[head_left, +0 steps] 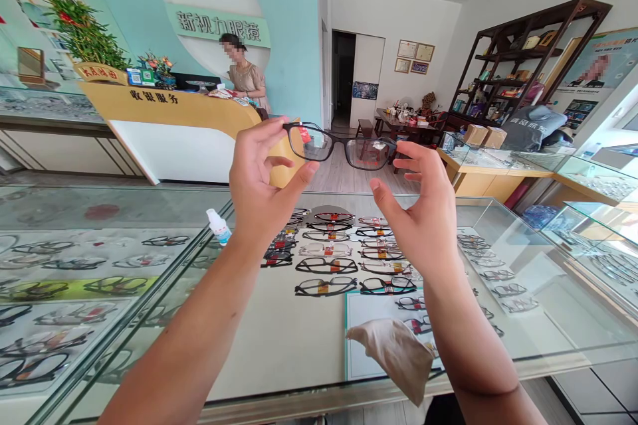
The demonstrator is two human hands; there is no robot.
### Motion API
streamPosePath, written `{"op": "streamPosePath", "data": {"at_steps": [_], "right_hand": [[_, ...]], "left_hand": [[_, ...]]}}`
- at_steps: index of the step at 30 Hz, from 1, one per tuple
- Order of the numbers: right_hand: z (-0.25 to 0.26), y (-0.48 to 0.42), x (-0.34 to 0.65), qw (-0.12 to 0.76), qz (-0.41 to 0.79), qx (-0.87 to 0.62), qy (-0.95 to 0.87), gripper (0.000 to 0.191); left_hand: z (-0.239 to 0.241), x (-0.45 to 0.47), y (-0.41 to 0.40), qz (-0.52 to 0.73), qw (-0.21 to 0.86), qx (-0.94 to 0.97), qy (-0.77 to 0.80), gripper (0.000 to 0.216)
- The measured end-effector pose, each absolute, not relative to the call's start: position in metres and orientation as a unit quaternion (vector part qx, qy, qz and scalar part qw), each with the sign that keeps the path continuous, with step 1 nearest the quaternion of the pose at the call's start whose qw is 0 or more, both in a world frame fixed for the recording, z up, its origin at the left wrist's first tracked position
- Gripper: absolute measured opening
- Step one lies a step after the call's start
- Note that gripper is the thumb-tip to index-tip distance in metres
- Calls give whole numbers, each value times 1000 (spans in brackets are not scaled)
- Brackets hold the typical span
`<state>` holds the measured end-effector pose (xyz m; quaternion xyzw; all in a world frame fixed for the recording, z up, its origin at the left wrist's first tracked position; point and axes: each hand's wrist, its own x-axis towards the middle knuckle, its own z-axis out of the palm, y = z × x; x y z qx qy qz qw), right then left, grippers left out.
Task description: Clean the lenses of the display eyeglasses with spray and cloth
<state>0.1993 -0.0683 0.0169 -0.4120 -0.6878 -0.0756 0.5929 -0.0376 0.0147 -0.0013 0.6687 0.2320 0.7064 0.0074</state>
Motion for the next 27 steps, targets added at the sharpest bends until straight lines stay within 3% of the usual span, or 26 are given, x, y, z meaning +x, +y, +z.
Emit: {"op": "streamPosePath", "data": {"at_steps": [27], "right_hand": [[17,-71,197,594,-90,-394,-696,48]], "left_hand": [[-10,-30,17,705,-2,652,280,68]]}}
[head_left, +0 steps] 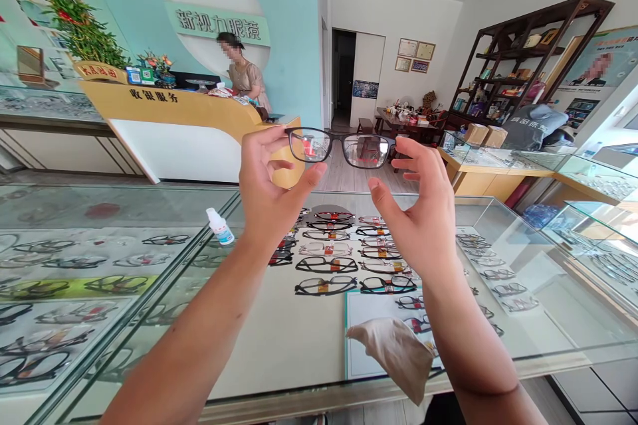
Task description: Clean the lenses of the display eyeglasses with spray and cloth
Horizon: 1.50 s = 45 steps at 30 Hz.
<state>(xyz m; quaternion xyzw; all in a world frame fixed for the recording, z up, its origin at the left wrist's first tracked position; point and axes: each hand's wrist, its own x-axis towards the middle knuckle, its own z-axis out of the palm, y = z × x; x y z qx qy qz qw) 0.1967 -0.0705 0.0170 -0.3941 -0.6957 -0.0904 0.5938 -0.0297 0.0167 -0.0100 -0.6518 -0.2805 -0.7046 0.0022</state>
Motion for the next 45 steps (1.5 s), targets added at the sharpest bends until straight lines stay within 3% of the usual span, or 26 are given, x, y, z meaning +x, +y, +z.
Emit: {"op": "streamPosePath", "data": {"at_steps": [11,28,40,45], "right_hand": [[17,-70,196,592,-75,-405,-693,47],[10,-48,199,636,31,-404,-657,38],[10,-50,199,638,31,-406,-654,38],[11,-55,197,642,3,-393,-659,37]], "left_hand": [[-12,-27,16,-705,27,-652,-280,70],[-13,-13,-3,-716,173,-623,-263,89],[-12,-12,-1,-722,160,-622,-256,87],[-12,-16,5,-722,89,-631,-270,76]]}}
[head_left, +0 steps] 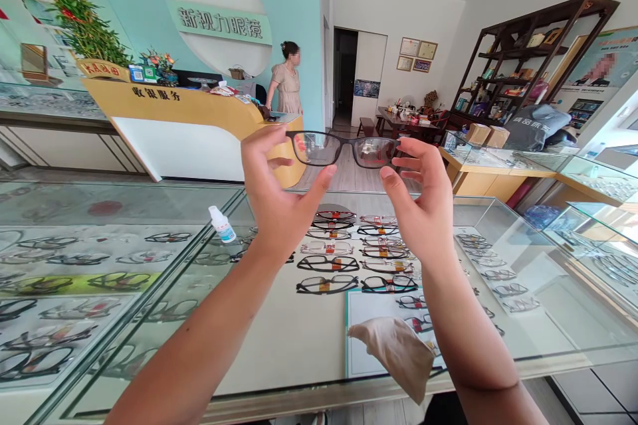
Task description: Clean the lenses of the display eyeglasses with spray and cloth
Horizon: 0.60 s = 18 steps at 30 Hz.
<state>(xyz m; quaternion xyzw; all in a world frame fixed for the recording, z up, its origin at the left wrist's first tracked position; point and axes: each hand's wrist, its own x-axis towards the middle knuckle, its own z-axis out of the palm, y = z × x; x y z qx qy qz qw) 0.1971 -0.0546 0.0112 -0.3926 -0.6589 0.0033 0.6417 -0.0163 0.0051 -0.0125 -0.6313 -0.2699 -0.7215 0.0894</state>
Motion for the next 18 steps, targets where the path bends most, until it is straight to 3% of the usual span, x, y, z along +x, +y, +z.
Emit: {"op": "streamPosePath", "data": {"at_steps": [5,18], "right_hand": [[11,-57,194,632,-30,-369,-681,37],[9,-56,188,637,-42,-359,-681,40]], "left_hand": [[-12,-22,14,-711,36,-645,-279,71],[-17,-27,18,-721,53,-623,-299,74]]}}
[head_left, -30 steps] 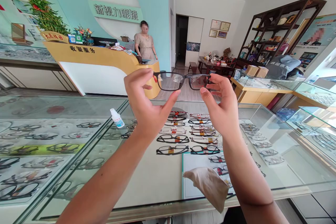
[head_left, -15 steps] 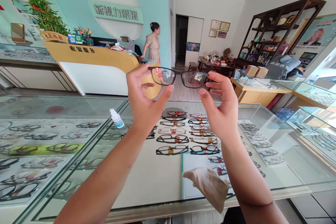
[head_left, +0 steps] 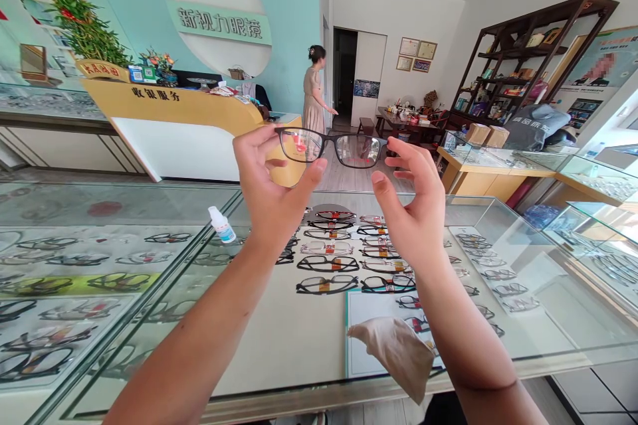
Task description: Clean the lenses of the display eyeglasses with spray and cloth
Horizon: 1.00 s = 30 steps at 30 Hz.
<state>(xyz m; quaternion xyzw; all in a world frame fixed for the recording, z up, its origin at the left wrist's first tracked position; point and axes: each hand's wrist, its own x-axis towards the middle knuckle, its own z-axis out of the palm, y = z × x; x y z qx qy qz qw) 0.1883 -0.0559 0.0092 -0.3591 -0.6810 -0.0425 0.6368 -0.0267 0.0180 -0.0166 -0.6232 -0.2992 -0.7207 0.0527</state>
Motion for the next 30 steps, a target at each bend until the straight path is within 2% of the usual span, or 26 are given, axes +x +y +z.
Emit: {"op": "streamPosePath", "data": {"at_steps": [12,20,30], "right_hand": [[9,-55,189,643,-38,-350,-680,38],[6,-55,187,654,64,-331,-677,45],[4,-51,186,672,109,-324,-657,37]], "left_hand": [[-14,-21,14,-735,38,-609,-296,72],[-14,-21,14,-746,44,-605,-274,72],[-9,-19,12,-768,108,-593,-218,78]]}}
